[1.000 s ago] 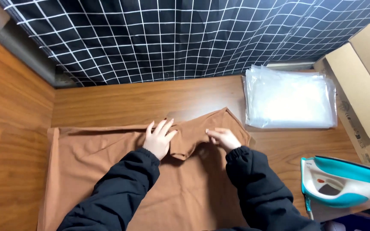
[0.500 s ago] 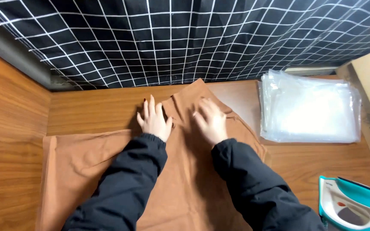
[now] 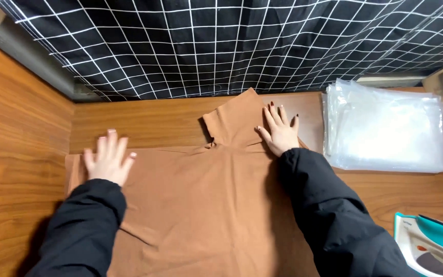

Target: Folding shirts, placing them in plastic bags and cardboard boxes, and hanging garments on a rack.

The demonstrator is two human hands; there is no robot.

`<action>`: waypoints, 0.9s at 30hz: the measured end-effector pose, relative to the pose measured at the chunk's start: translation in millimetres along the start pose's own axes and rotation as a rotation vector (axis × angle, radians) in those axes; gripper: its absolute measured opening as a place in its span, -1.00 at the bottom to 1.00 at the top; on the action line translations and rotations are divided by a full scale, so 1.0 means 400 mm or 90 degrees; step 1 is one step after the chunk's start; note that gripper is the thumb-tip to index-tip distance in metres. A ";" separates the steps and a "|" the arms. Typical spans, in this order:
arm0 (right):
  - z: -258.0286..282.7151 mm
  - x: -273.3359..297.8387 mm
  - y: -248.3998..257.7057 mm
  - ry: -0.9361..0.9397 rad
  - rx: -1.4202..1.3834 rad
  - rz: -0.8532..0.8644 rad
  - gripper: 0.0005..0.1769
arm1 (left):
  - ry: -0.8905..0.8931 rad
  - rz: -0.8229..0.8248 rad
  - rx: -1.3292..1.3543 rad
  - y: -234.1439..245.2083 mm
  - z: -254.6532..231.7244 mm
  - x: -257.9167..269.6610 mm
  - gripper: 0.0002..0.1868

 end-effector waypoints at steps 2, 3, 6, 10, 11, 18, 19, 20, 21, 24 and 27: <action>0.023 0.047 0.039 0.001 -0.023 -0.052 -0.34 | 0.136 -0.056 0.021 -0.031 0.085 -0.002 -0.31; 0.043 0.074 0.036 -0.004 -0.020 -0.051 -0.34 | 0.132 -0.056 0.024 0.003 0.038 0.019 -0.31; 0.129 0.165 0.025 0.066 0.042 -0.104 -0.32 | 0.081 -0.102 0.094 0.099 -0.101 0.090 -0.28; 0.105 0.225 -0.060 0.090 -0.026 -0.030 -0.28 | 0.001 0.080 0.088 0.068 -0.186 0.135 -0.32; 0.058 0.232 -0.076 0.044 -0.029 -0.024 -0.27 | 0.026 0.111 0.078 0.060 -0.168 0.135 -0.32; -0.027 0.432 -0.030 -0.059 -0.092 -0.032 -0.30 | 0.171 -0.002 0.100 0.055 -0.150 0.122 -0.20; -0.017 0.476 -0.029 -0.076 -0.112 -0.036 -0.30 | 0.104 -0.075 0.146 0.101 -0.232 0.142 -0.22; -0.006 0.527 -0.028 -0.095 -0.133 -0.040 -0.30 | 0.035 -0.145 0.191 0.149 -0.314 0.170 -0.24; 0.001 0.578 -0.047 -0.106 -0.135 -0.038 -0.30 | 0.024 -0.142 0.191 0.172 -0.386 0.210 -0.24; -0.008 0.713 -0.098 -0.098 -0.098 0.018 -0.25 | -0.061 -0.024 0.185 0.190 -0.591 0.292 -0.27; -0.090 0.849 -0.110 -0.177 0.003 0.017 -0.25 | -0.098 0.136 0.140 0.126 -0.664 0.334 -0.25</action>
Point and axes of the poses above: each hand's wrist, its own x-axis away from the middle knuckle, its own y-axis out of the back of the hand, z = x × y, the point moved 8 cm from there along -x, towards the middle knuckle, and after that the axes turned 7 degrees about y, right-handed, at the moved point
